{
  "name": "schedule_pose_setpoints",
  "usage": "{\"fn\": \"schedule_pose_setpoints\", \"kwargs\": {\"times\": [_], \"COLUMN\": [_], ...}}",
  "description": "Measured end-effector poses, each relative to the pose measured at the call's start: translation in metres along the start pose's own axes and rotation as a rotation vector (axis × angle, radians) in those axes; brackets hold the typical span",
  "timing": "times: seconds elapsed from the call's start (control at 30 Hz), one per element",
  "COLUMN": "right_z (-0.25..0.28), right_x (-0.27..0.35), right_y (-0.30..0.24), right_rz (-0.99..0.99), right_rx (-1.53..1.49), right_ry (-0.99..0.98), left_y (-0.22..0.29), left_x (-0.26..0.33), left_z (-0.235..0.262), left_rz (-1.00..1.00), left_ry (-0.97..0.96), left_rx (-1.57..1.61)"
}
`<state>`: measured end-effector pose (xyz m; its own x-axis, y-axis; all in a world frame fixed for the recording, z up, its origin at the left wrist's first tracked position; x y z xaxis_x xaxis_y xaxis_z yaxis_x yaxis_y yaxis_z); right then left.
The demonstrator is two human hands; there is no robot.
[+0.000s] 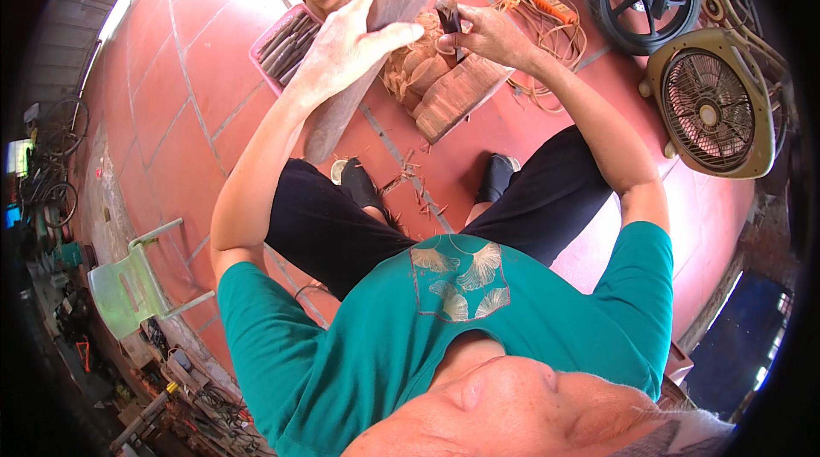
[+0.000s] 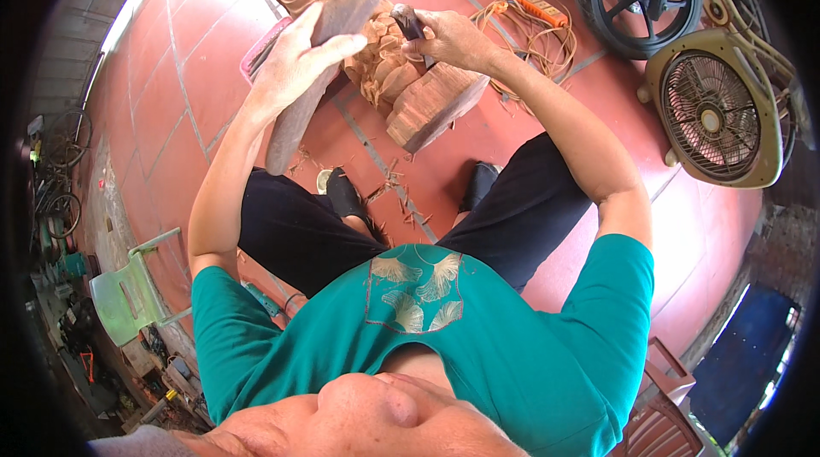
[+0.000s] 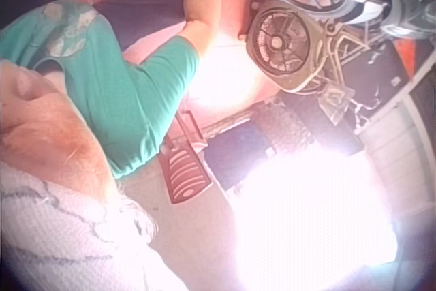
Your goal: The person sits on the floor and carves a wooden sculpture using a chisel and mallet. They repeatedly strike the chisel to shape the wood and occasionally adjust the tool and workpiece.
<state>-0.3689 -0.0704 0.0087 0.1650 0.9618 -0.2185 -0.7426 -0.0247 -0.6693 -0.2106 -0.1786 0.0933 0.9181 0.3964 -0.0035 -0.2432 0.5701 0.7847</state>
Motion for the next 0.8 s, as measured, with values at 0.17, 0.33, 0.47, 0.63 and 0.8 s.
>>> {"fn": "schedule_pose_setpoints", "kwargs": {"times": [0.17, 0.33, 0.47, 0.63, 0.8], "right_z": [-0.003, 0.004, 0.021, 0.026, 0.007], "right_x": [-0.001, 0.005, 0.005, 0.008, 0.008], "right_y": [0.014, 0.022, 0.042, 0.053, 0.051], "right_rz": [-0.129, -0.085, -0.158, -0.207, -0.198], "right_rx": [-0.034, -0.047, -0.130, -0.403, -0.275], "right_ry": [-0.043, 0.101, 0.170, 0.187, 0.073], "left_y": [-0.008, -0.036, -0.017, -0.009, 0.007], "left_x": [0.001, -0.008, -0.005, -0.005, -0.002], "left_z": [-0.011, -0.022, -0.006, 0.000, 0.000], "left_rz": [0.075, 0.168, 0.081, 0.017, -0.059], "left_ry": [-0.005, -0.199, -0.042, 0.032, 0.063], "left_rx": [-0.062, -0.066, -0.003, 0.092, 0.128]}}
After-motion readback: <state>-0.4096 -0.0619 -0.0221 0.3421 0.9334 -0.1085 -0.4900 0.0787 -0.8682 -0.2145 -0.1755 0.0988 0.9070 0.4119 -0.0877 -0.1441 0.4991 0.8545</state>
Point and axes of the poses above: each hand's wrist, its own x-axis away from the middle knuckle, its own z-axis out of the back of the hand, y = z × x, the point moved 8 cm from there along -x, towards the middle knuckle, and after that the axes turned 5 degrees about z, right-handed, at the moved point
